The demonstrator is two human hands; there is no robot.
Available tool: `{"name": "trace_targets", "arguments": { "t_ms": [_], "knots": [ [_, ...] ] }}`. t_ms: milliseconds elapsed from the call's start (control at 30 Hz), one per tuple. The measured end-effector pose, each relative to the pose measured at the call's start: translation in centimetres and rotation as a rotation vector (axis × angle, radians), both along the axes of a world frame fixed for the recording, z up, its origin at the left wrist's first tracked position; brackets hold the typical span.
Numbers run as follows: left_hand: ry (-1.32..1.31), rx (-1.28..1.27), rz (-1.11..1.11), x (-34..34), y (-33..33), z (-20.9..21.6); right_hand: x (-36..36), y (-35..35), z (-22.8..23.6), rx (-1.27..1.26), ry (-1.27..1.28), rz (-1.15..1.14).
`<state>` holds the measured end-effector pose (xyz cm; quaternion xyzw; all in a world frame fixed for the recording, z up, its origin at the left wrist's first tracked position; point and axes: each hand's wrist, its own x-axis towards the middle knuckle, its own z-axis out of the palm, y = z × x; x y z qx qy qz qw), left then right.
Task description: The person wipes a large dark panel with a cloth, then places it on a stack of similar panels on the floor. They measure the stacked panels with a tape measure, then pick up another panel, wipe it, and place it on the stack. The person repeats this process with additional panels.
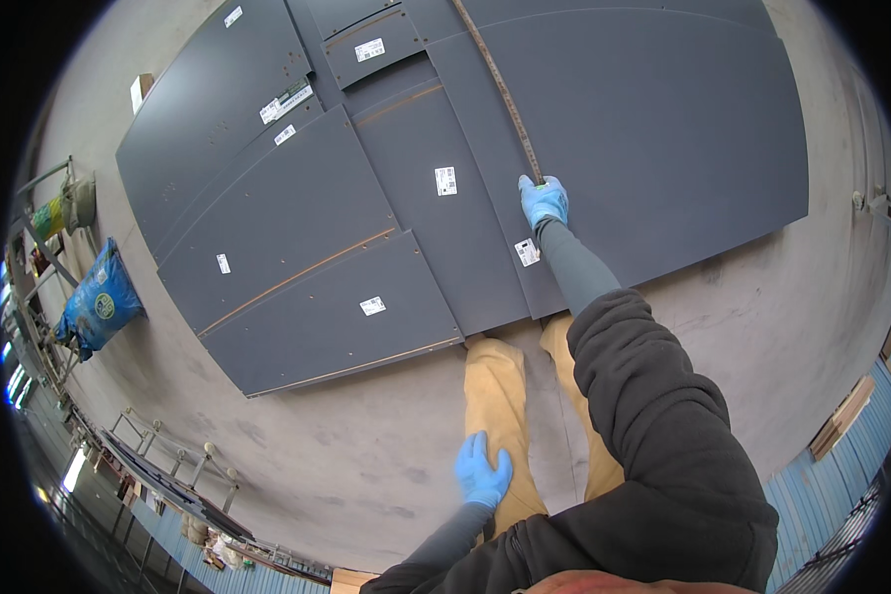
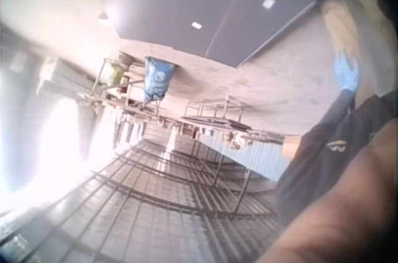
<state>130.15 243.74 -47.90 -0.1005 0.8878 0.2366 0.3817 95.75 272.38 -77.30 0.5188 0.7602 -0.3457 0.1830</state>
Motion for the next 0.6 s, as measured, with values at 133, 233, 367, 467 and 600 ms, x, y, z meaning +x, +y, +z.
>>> {"name": "trace_targets", "arguments": {
  "t_ms": [133,233,367,467,600],
  "knots": [
    [-0.005,0.007,0.012,-0.2,-0.2,0.0,0.1,-0.2,-0.1,0.041,0.0,-0.007],
    [-0.011,0.02,0.028,-0.4,-0.4,0.0,0.1,-0.4,-0.1,0.068,0.001,-0.004],
    [0.006,0.024,0.021,-0.5,-0.6,0.0,0.0,-0.6,0.0,0.066,-0.009,-0.001],
    [0.009,0.033,0.027,-0.4,-0.9,0.0,-0.1,-0.7,0.2,0.091,-0.016,-0.007],
    [-0.004,0.029,0.034,-0.3,-1.1,0.0,-0.2,-1.0,0.4,0.103,-0.04,-0.019]
  ]
}}
